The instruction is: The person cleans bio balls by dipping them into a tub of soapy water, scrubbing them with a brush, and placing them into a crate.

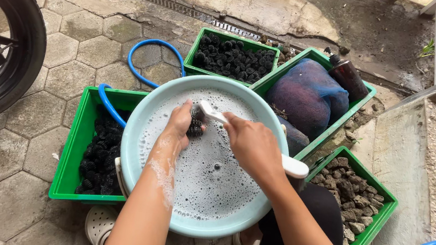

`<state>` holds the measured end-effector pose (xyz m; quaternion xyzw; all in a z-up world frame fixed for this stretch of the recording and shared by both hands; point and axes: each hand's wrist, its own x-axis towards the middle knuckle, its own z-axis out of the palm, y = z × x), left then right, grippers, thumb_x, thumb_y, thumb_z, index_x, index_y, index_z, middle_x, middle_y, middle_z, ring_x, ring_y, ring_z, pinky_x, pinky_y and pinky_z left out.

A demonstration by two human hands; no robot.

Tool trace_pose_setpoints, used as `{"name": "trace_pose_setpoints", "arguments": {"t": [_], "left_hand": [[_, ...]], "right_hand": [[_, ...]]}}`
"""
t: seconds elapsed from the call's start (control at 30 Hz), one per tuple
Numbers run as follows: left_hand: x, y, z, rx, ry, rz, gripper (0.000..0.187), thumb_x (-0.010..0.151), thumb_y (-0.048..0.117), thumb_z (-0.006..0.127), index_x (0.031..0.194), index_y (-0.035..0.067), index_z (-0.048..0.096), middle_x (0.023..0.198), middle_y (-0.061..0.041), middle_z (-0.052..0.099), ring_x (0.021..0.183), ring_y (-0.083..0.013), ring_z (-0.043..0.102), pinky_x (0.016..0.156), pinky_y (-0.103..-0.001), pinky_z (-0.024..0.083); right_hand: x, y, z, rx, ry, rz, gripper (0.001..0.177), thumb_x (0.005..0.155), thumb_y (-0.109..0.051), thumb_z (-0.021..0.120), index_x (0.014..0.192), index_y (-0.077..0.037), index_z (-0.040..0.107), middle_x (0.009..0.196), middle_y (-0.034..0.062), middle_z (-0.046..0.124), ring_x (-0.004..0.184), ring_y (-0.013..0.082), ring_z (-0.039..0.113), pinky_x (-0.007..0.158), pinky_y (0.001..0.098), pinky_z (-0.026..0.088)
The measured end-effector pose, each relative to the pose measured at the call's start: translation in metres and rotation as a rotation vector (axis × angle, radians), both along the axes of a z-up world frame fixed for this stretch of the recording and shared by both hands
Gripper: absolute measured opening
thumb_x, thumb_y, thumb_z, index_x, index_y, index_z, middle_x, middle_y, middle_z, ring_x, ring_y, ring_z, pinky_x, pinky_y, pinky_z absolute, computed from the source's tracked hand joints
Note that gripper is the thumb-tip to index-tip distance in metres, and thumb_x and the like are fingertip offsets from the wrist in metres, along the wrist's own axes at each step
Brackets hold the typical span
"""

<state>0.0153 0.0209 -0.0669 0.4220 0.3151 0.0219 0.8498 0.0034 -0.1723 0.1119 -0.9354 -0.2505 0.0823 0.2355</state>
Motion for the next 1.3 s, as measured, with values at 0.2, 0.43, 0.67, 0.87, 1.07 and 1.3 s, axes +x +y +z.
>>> {"name": "trace_pose_setpoints", "arguments": {"t": [0.2, 0.43, 0.67, 0.87, 1.07, 1.3], "left_hand": [[0.0, 0.001, 0.003, 0.057, -0.067, 0.033, 0.047, 0.11, 0.036, 0.039, 0.117, -0.008, 0.055, 0.086, -0.015, 0.068, 0.06, -0.0192, 0.065, 0.049, -0.032, 0.056], [-0.007, -0.005, 0.041, -0.093, 0.178, 0.212, 0.046, 0.105, 0.048, 0.033, 0.126, 0.008, 0.039, 0.098, -0.017, 0.063, 0.071, -0.0198, 0.064, 0.049, -0.038, 0.054], [-0.003, -0.014, 0.028, -0.299, -0.055, 0.141, 0.049, 0.107, 0.036, 0.049, 0.134, -0.004, 0.046, 0.102, -0.018, 0.059, 0.085, -0.0208, 0.063, 0.066, -0.034, 0.064], [-0.009, -0.035, 0.048, -0.326, -0.058, 0.04, 0.047, 0.106, 0.041, 0.036, 0.126, 0.0, 0.046, 0.101, -0.02, 0.061, 0.079, -0.0195, 0.066, 0.058, -0.027, 0.063], [-0.01, -0.042, 0.044, -0.258, -0.224, -0.117, 0.046, 0.108, 0.044, 0.036, 0.12, 0.001, 0.048, 0.099, -0.017, 0.064, 0.075, -0.0209, 0.068, 0.042, -0.021, 0.055], [-0.005, -0.043, 0.044, 0.022, -0.115, 0.035, 0.029, 0.104, 0.028, 0.035, 0.114, 0.005, 0.05, 0.097, -0.012, 0.063, 0.076, -0.0162, 0.068, 0.044, -0.026, 0.059]], "right_hand": [[0.001, -0.001, 0.004, 0.045, -0.018, 0.002, 0.034, 0.096, -0.033, 0.061, 0.126, -0.022, 0.074, 0.087, 0.0186, 0.075, 0.076, 0.0371, 0.071, 0.074, 0.0476, 0.053], [-0.015, -0.003, 0.033, -0.085, 0.225, -0.054, 0.037, 0.097, -0.039, 0.056, 0.131, -0.032, 0.068, 0.084, 0.0146, 0.076, 0.067, 0.0318, 0.074, 0.073, 0.0444, 0.055], [-0.002, -0.004, 0.014, 0.078, 0.057, -0.076, 0.037, 0.099, -0.035, 0.058, 0.131, -0.019, 0.07, 0.08, 0.0217, 0.074, 0.074, 0.0356, 0.072, 0.074, 0.0471, 0.054], [0.003, 0.004, -0.006, 0.185, -0.054, -0.015, 0.054, 0.078, -0.031, 0.08, 0.124, -0.005, 0.068, 0.086, 0.0233, 0.074, 0.076, 0.0364, 0.074, 0.072, 0.0462, 0.054], [0.013, 0.015, 0.0, 0.143, 0.127, 0.004, 0.044, 0.068, -0.025, 0.09, 0.102, -0.002, 0.073, 0.081, 0.0176, 0.076, 0.076, 0.03, 0.076, 0.072, 0.0437, 0.055], [0.008, 0.023, 0.005, 0.191, 0.086, 0.09, 0.022, 0.076, -0.013, 0.079, 0.094, -0.001, 0.075, 0.075, 0.022, 0.073, 0.075, 0.0376, 0.073, 0.078, 0.0469, 0.053]]}}
